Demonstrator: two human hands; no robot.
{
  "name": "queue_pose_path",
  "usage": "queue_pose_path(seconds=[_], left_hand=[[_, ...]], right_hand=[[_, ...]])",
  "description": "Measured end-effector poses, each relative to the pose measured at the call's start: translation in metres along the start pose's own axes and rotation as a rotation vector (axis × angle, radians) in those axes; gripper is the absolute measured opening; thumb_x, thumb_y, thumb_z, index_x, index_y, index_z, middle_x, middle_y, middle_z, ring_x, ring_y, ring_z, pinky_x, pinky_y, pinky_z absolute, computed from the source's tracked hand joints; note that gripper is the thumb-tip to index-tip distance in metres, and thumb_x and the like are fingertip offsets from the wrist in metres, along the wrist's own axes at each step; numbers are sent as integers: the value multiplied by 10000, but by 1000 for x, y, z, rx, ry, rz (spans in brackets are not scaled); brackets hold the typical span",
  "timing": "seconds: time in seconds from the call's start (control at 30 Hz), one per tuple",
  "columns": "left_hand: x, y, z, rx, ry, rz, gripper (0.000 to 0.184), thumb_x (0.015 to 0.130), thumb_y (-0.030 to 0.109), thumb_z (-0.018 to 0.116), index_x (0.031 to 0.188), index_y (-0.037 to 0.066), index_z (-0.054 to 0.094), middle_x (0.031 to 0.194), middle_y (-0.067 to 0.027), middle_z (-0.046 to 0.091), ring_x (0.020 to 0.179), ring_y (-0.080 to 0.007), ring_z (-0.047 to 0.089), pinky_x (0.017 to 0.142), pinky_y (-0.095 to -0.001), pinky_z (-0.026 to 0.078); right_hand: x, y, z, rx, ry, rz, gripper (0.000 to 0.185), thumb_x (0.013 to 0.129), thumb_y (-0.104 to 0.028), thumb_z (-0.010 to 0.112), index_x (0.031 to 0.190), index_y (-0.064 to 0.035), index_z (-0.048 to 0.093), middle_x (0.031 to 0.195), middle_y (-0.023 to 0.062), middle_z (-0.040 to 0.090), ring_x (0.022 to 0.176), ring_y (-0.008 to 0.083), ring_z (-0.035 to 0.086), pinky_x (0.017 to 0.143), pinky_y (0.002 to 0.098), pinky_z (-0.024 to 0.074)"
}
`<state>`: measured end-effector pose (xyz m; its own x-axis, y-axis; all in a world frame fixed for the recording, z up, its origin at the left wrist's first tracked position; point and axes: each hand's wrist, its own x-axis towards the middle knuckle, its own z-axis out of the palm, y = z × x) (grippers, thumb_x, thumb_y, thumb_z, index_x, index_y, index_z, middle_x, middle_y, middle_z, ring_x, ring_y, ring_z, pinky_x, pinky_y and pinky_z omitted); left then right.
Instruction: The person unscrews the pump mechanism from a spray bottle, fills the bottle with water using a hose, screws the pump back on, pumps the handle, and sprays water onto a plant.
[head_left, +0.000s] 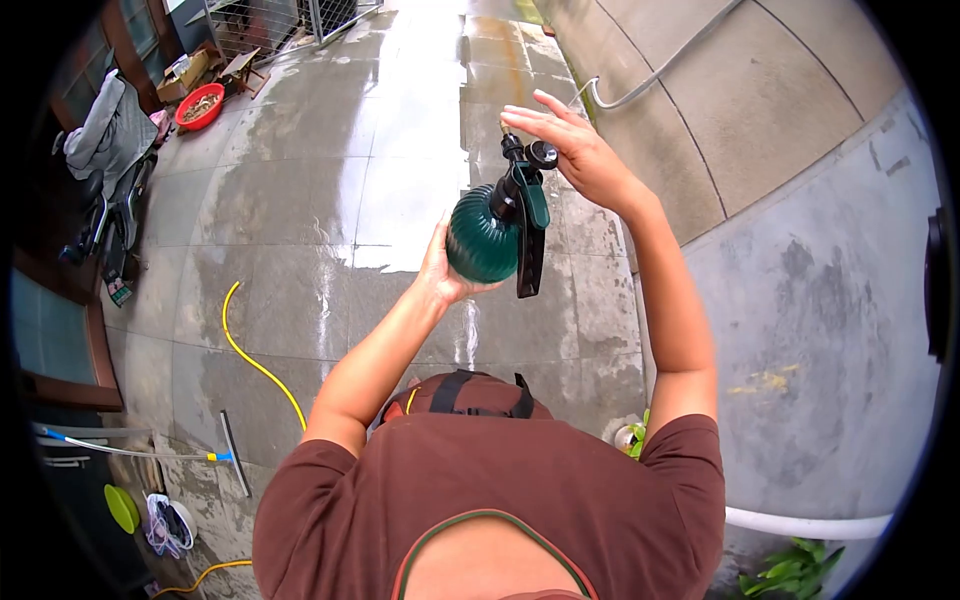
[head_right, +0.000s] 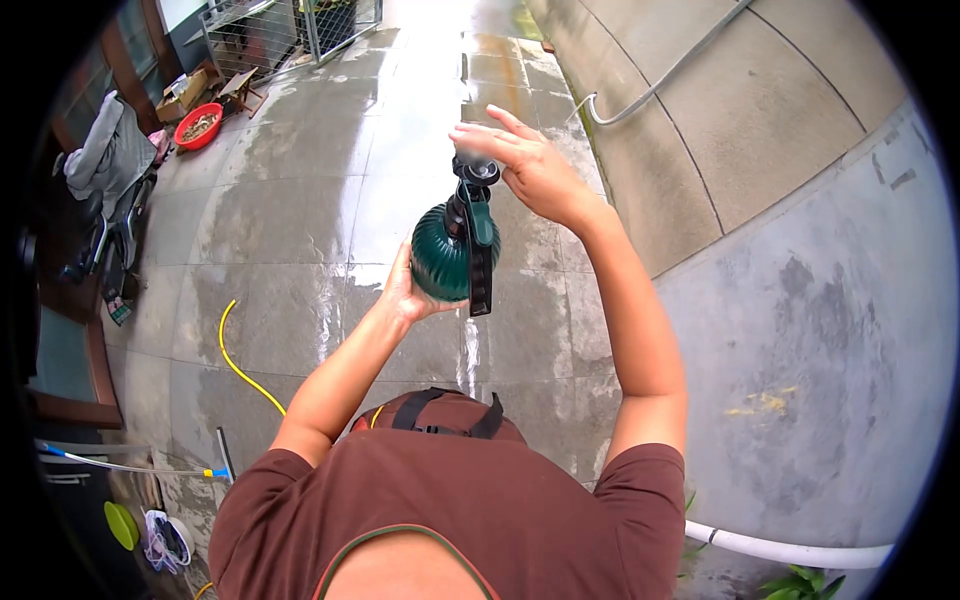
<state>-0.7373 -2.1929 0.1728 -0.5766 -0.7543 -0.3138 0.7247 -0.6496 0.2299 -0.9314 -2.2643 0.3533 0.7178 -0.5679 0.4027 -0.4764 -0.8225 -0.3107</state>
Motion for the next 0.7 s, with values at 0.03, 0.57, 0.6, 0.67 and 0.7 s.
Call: queue_pose_path(seconds=[0.03,0.57,0.6,0.67,0.7], left_hand=[[-2,0,1,2,10,-9,611,936,635,396,1382,239,527,1389,-75,565,1256,-299,554,1031,-645,362],[-2,24,-19,26,84,77,607,899,667,435,1333,263,568,1346,-59,595,1234,-297,557,997,-633,382],[-3,24,-18,43,54,89,601,908,664,419,1332,265,569,1344,-56,596,1232,-292,559,995,-633,385],[-6,25,-13,95,60,115,581,926,657,378,1319,280,579,1327,-41,610,1212,-286,574,994,-639,388],[-4,24,-13,82,88,104,644,910,698,363,1351,269,553,1358,-67,586,1242,-301,553,1022,-639,348]], right_hand=[[4,1,-1,-34,-55,-2,719,758,174,407,1373,-163,562,1402,41,564,1416,316,374,1177,433,310],[-30,-107,19,-72,-32,276,684,863,7,561,1502,-111,347,889,150,695,824,318,680,765,401,539],[-28,-116,21,61,-15,238,663,857,28,559,1484,-103,390,900,154,695,839,305,685,775,387,543],[-19,-118,19,97,-32,12,579,860,13,556,1420,-112,478,906,145,710,818,295,701,740,375,561],[-13,-117,15,115,-39,-101,541,862,5,554,1389,-116,521,909,140,718,808,291,709,723,369,570]])
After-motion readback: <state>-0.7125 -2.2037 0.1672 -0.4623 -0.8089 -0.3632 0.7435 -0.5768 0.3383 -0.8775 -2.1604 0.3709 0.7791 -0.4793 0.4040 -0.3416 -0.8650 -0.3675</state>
